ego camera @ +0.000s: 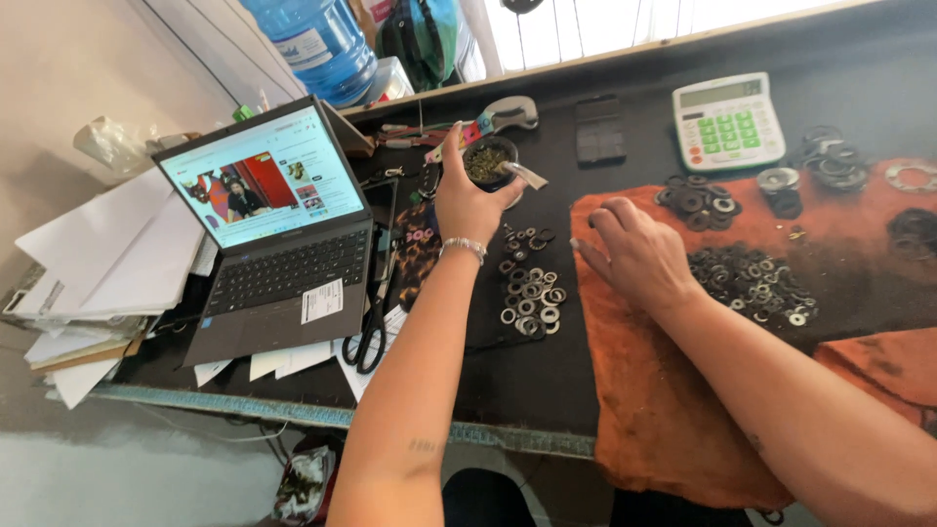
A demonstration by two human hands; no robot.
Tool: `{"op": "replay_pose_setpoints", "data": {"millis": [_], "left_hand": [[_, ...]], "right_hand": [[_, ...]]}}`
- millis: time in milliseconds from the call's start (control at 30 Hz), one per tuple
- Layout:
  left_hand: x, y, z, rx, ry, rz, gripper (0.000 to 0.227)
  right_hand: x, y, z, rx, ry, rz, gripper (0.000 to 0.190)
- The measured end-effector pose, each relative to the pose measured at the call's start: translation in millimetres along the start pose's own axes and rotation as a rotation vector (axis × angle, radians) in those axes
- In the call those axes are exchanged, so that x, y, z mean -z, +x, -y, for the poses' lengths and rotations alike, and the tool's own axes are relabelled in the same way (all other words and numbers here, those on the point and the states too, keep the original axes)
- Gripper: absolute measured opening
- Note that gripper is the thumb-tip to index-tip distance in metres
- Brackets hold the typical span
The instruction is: The person sorts small metal washers on a workbench, picking them up and placing them into a small plastic container. The person also moves a small jar and continues sorting washers from a pile on an orange cloth.
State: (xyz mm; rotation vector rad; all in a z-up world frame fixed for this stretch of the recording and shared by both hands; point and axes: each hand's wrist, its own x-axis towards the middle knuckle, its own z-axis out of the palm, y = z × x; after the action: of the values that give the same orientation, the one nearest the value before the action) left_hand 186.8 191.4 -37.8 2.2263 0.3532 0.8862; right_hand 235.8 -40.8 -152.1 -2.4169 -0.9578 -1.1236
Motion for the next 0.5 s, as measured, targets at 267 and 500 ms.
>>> {"op": "replay_pose_setpoints", "data": {"millis": [267,500], "left_hand": [[-46.0,17.2,29.9,-0.032,-0.001,0.045,0.114],[-49.9,8.7,60.6,0.167,0.079,0.073,0.130]], "right_hand": [[-2.5,1.6,7.2,0.290,0.228,0.148,0.038],[-4.9,2.8,1.8,0.265,0.344,-0.106,0.050]]}}
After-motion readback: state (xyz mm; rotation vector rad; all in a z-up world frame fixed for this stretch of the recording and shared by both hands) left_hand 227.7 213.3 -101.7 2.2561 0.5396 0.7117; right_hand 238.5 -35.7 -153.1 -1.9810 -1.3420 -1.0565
